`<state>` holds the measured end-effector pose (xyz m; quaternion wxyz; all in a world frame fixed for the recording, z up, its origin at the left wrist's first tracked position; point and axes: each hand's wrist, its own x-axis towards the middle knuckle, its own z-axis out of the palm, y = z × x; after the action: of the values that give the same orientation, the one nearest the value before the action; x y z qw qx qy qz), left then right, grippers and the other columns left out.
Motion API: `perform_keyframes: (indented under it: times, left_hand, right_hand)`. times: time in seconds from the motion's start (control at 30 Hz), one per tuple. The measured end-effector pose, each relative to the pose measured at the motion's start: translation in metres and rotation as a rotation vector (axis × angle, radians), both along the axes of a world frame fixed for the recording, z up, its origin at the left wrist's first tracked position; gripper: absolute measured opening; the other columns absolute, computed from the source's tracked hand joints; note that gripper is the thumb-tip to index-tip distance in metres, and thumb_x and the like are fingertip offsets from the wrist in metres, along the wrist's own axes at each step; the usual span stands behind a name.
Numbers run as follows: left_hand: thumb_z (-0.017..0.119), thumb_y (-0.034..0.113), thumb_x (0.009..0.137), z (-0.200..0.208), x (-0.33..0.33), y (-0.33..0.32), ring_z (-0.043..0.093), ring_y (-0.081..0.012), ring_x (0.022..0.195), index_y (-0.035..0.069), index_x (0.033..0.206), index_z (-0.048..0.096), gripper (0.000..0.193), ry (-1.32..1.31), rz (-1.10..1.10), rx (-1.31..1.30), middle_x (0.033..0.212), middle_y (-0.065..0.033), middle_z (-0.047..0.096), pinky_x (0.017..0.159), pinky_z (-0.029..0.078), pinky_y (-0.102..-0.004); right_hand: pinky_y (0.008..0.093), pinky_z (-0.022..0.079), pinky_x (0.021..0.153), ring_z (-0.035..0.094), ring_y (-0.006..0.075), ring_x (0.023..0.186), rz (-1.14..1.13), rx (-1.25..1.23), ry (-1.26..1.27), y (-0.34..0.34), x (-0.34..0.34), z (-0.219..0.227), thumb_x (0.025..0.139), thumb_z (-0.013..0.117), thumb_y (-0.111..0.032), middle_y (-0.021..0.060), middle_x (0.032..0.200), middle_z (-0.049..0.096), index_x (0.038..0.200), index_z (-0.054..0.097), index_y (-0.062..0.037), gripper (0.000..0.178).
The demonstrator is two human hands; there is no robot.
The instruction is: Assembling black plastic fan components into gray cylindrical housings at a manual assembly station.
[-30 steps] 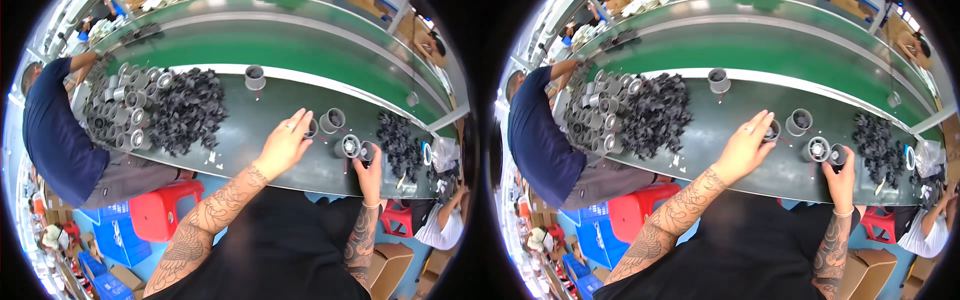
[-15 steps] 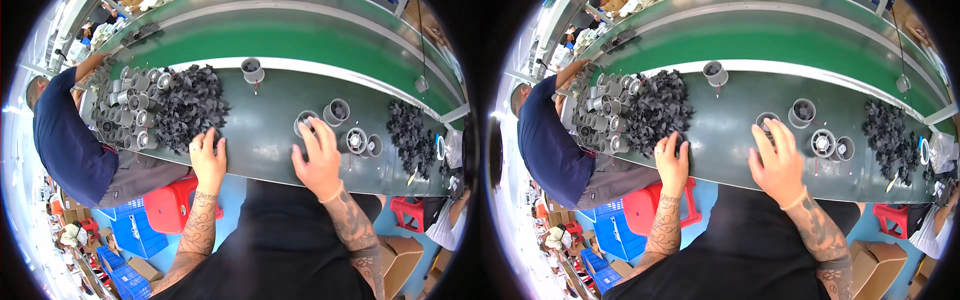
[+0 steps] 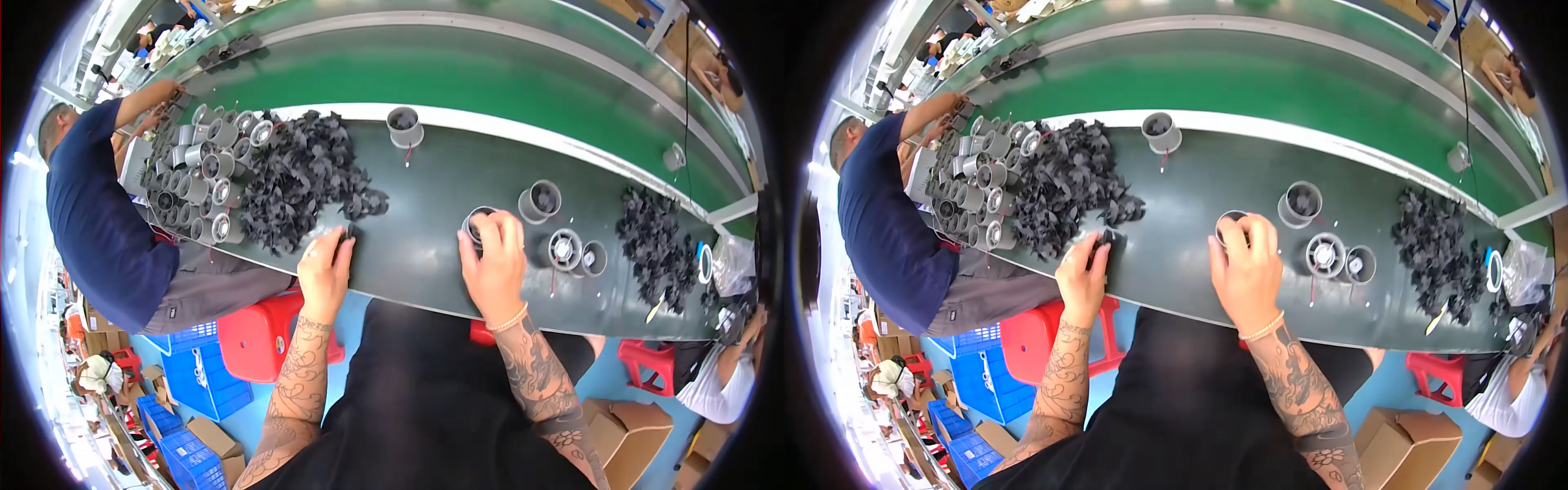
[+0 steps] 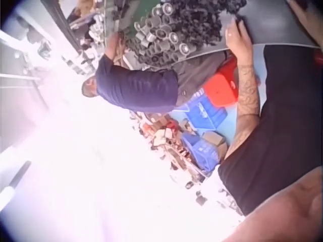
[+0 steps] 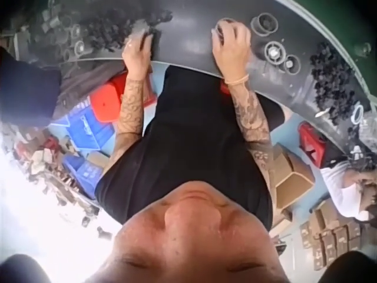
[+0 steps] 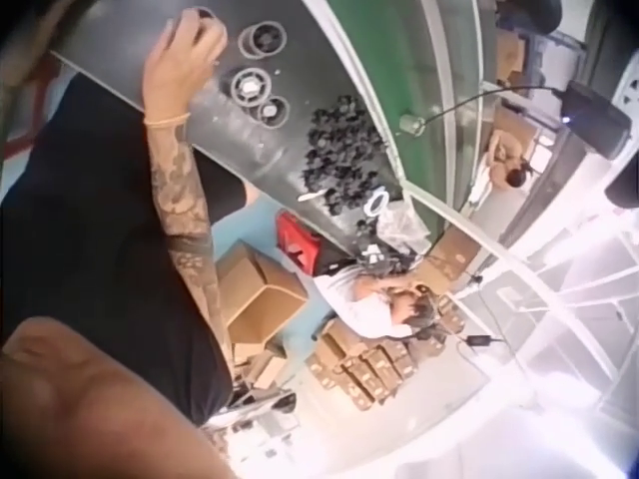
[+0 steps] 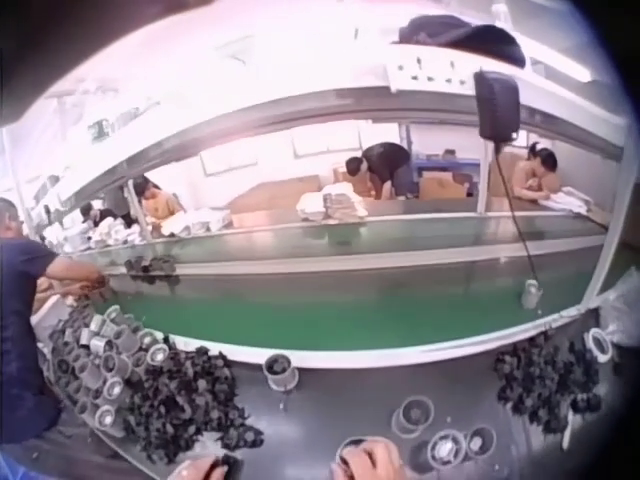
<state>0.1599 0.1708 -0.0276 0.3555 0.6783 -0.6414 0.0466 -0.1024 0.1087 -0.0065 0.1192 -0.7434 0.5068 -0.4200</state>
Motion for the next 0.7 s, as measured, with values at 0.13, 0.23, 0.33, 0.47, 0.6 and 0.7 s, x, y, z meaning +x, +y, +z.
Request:
perform_keyframes:
  times: [0.13,0.23,0.33,0.47,0.6,0.7]
  left_hand:
    - [0.066,0.007,0.096,0.016,-0.019,-0.01,0.067,-0.0131,0.08,-0.004,0.112,0.067,0.02,0.948,0.091,0.078,0.093,-0.0039,0.071,0.077,0.054,-0.0255]
    - [0.064,0.004,0.096,0.029,-0.033,-0.018,0.067,-0.0145,0.088,-0.002,0.112,0.067,0.017,1.54,-0.117,0.052,0.1,-0.005,0.069,0.082,0.056,-0.0281]
    - [0.061,0.006,0.098,0.044,-0.056,-0.036,0.066,-0.0133,0.088,-0.001,0.109,0.067,0.014,1.563,-0.209,0.141,0.099,-0.0047,0.068,0.084,0.055,-0.0291]
    - [0.062,0.015,0.098,0.04,-0.066,-0.113,0.061,-0.0095,0.087,0.005,0.107,0.067,0.016,0.94,-0.321,0.509,0.095,-0.0002,0.068,0.076,0.049,-0.0268]
    - [0.065,0.025,0.088,0.015,-0.061,-0.189,0.07,-0.0313,0.086,-0.003,0.097,0.067,0.029,0.468,-0.19,0.343,0.088,-0.0191,0.071,0.08,0.053,-0.0397]
    - [0.065,0.027,0.087,0.006,-0.059,-0.241,0.068,-0.0387,0.091,0.001,0.093,0.069,0.027,0.319,-0.181,0.363,0.089,-0.021,0.071,0.084,0.052,-0.0436]
  right_hand:
    - [0.0425,0.05,0.086,0.06,0.0372,0.101,-0.055,0.055,-0.049,0.004,-0.004,-0.001,0.079,0.078,-0.005,0.018,0.111,0.054,0.135,0.053,-0.0057,0.061]
    - [0.0424,0.05,0.093,0.06,0.0383,0.108,-0.088,-0.053,-0.046,0.002,-0.008,0.001,0.078,0.08,-0.008,0.019,0.117,0.058,0.141,0.044,-0.0022,0.072]
    - [0.042,0.048,0.098,0.061,0.0354,0.113,-0.049,0.194,-0.099,0.002,-0.015,-0.006,0.077,0.082,-0.014,0.0176,0.12,0.064,0.142,0.04,0.0004,0.079]
    - [0.0421,0.048,0.098,0.061,0.0352,0.114,-0.001,0.226,-0.078,0.009,-0.015,-0.005,0.076,0.082,-0.015,0.0164,0.121,0.064,0.142,0.041,0.0007,0.079]
    - [0.0429,0.048,0.099,0.06,0.0347,0.114,0.038,0.224,-0.096,0.015,-0.021,-0.005,0.075,0.082,-0.015,0.0157,0.12,0.066,0.142,0.04,0.0013,0.08]
    - [0.0429,0.047,0.1,0.06,0.0355,0.116,0.045,0.257,-0.124,0.018,-0.025,-0.004,0.075,0.083,-0.015,0.0164,0.121,0.066,0.142,0.04,0.0027,0.081]
